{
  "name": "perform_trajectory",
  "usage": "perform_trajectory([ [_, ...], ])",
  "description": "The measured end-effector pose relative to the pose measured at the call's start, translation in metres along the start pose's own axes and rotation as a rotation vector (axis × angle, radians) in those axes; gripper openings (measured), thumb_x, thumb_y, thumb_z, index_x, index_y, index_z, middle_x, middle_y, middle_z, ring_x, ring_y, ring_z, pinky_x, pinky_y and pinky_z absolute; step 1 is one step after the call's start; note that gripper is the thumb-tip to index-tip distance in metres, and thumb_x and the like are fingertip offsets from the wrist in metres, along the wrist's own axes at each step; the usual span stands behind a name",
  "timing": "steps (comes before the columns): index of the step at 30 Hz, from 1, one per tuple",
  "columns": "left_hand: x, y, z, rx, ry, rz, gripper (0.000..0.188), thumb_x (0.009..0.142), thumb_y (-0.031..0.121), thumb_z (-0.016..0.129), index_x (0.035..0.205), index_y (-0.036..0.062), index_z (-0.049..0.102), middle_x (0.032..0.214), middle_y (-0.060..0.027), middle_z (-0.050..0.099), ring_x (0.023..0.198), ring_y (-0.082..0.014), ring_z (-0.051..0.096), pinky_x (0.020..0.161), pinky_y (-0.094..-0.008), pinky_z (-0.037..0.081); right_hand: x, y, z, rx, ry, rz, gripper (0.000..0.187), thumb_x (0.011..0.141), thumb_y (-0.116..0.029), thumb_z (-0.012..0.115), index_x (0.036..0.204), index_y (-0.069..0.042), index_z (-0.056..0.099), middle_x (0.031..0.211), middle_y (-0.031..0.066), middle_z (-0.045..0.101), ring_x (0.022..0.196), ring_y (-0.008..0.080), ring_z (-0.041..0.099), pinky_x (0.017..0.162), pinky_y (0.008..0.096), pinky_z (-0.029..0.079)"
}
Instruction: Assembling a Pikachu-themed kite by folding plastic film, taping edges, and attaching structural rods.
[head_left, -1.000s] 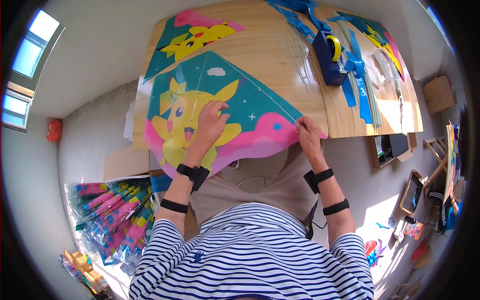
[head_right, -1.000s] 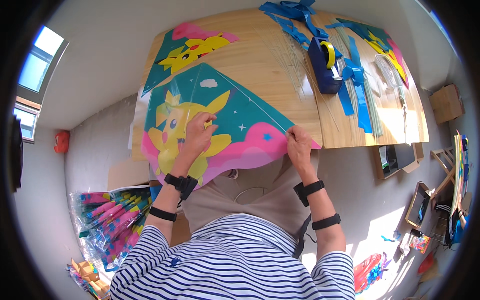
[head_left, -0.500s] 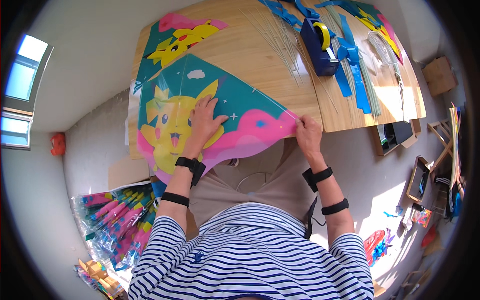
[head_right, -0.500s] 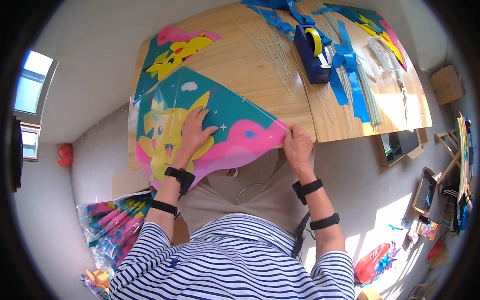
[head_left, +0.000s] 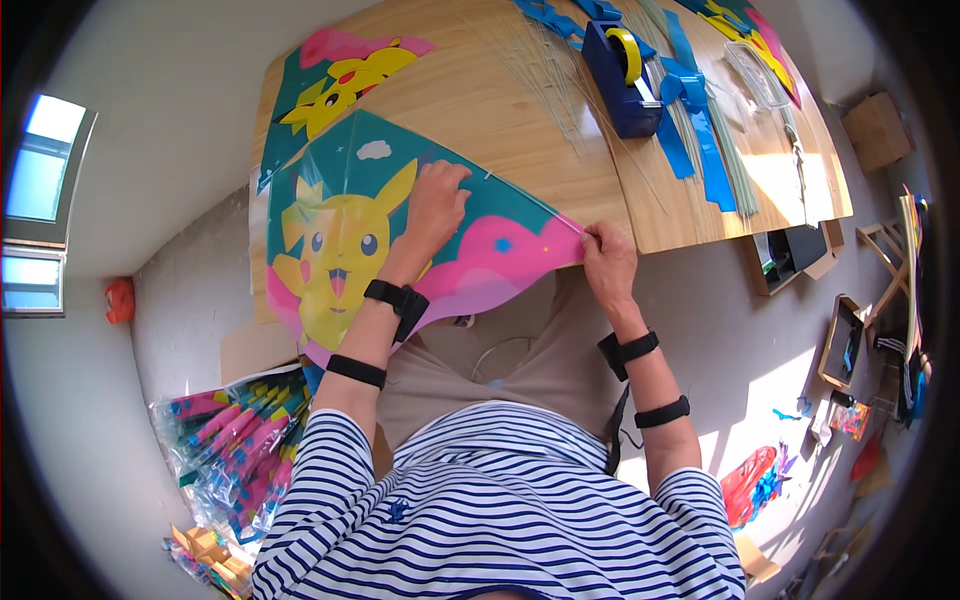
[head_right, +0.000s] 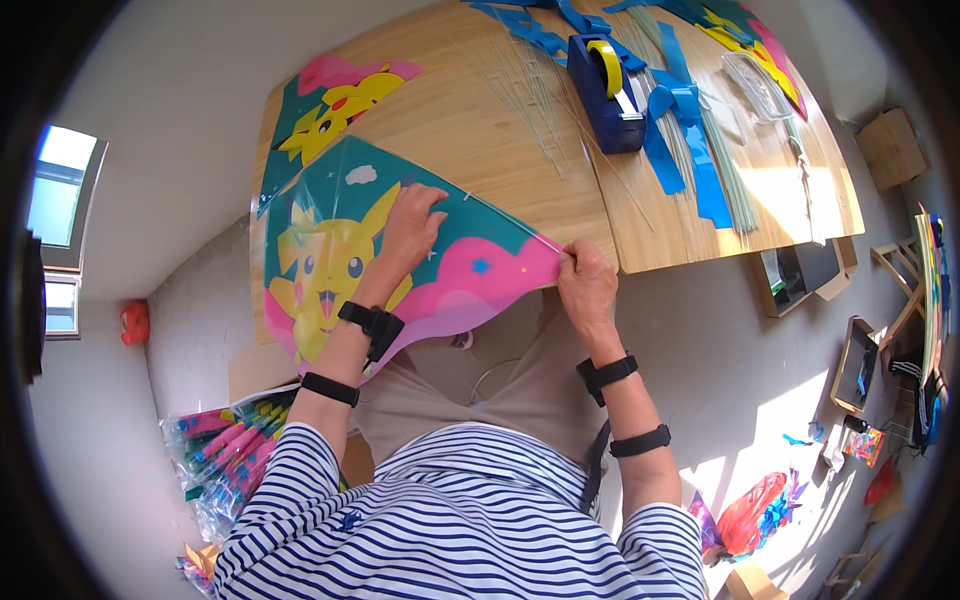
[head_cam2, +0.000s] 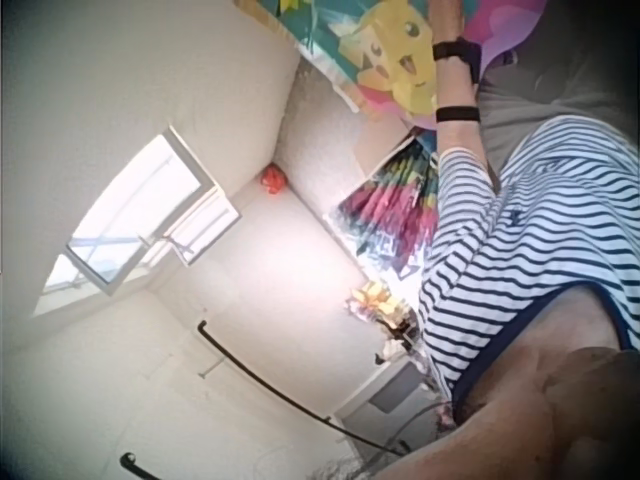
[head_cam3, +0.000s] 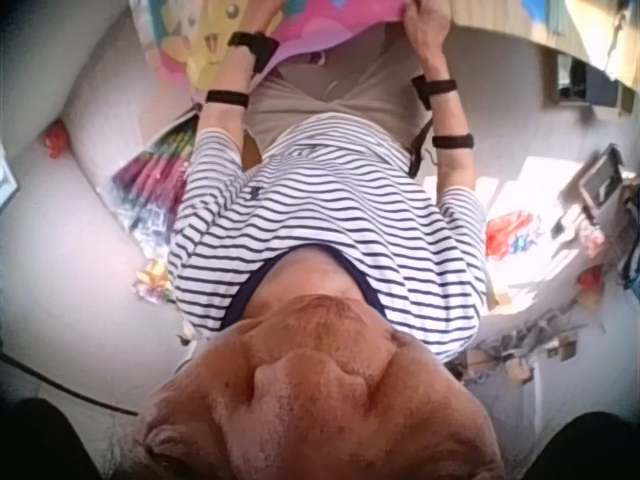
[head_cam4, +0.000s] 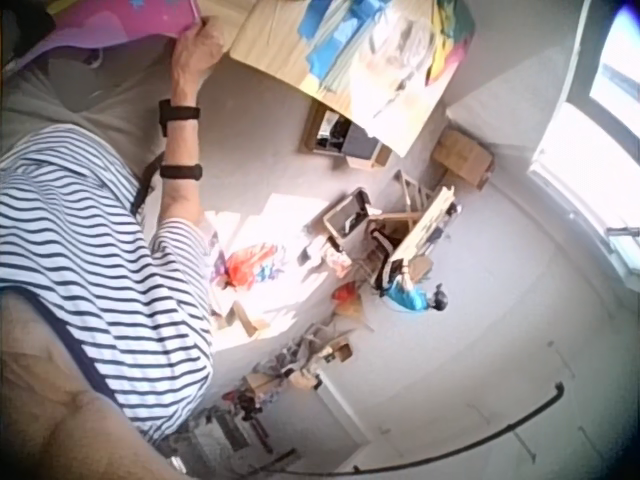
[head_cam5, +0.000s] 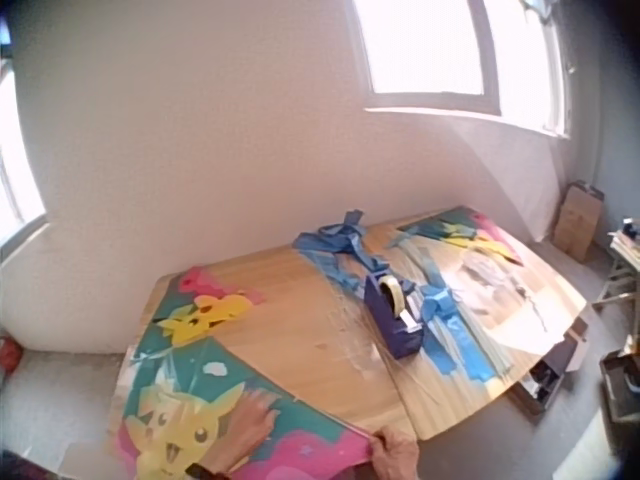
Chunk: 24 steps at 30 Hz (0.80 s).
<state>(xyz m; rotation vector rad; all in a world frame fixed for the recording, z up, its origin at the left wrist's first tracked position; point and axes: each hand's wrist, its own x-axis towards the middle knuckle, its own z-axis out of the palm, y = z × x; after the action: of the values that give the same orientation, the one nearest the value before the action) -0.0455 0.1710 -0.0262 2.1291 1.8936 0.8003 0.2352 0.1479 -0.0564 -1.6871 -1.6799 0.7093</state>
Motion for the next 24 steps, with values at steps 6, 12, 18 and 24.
perform_trajectory([
  [6,0.029,0.004,0.029,0.047,-0.029,0.047,0.020,0.076,0.003,0.069,0.095,0.0071,0.067,0.095,-0.0149,0.062,0.098,-0.0368,0.058,0.082,-0.0464,0.050,-0.001,-0.002,-0.001,0.037,-0.006,0.002,0.010,0.085,-0.014,0.063,0.088,-0.005,0.067,0.086,0.0159,0.068,0.083,0.0354,0.066,0.072,0.0442,0.052],
  [12,0.034,-0.002,0.042,0.031,-0.045,0.020,0.015,0.074,0.003,0.070,0.088,0.0069,0.065,0.091,-0.0150,0.063,0.095,-0.0371,0.059,0.079,-0.0461,0.050,-0.007,0.002,-0.008,-0.134,0.025,-0.056,0.009,0.082,-0.014,0.067,0.086,-0.007,0.062,0.086,0.0137,0.066,0.080,0.0355,0.065,0.070,0.0455,0.052],
  [18,0.038,-0.004,0.042,0.007,-0.063,-0.014,0.013,0.073,0.002,0.070,0.085,0.0058,0.064,0.089,-0.0157,0.063,0.093,-0.0374,0.060,0.077,-0.0463,0.050,-0.003,0.004,-0.006,-0.138,0.024,-0.038,0.010,0.080,-0.013,0.068,0.084,-0.006,0.062,0.084,0.0129,0.066,0.080,0.0349,0.065,0.069,0.0450,0.052],
  [24,0.039,-0.005,0.041,-0.009,-0.084,-0.021,0.013,0.073,0.001,0.069,0.085,0.0054,0.063,0.089,-0.0165,0.064,0.089,-0.0375,0.062,0.075,-0.0463,0.051,-0.003,0.007,-0.014,-0.024,-0.007,-0.012,0.010,0.078,-0.010,0.068,0.085,-0.006,0.063,0.083,0.0127,0.066,0.080,0.0330,0.066,0.071,0.0428,0.052],
])
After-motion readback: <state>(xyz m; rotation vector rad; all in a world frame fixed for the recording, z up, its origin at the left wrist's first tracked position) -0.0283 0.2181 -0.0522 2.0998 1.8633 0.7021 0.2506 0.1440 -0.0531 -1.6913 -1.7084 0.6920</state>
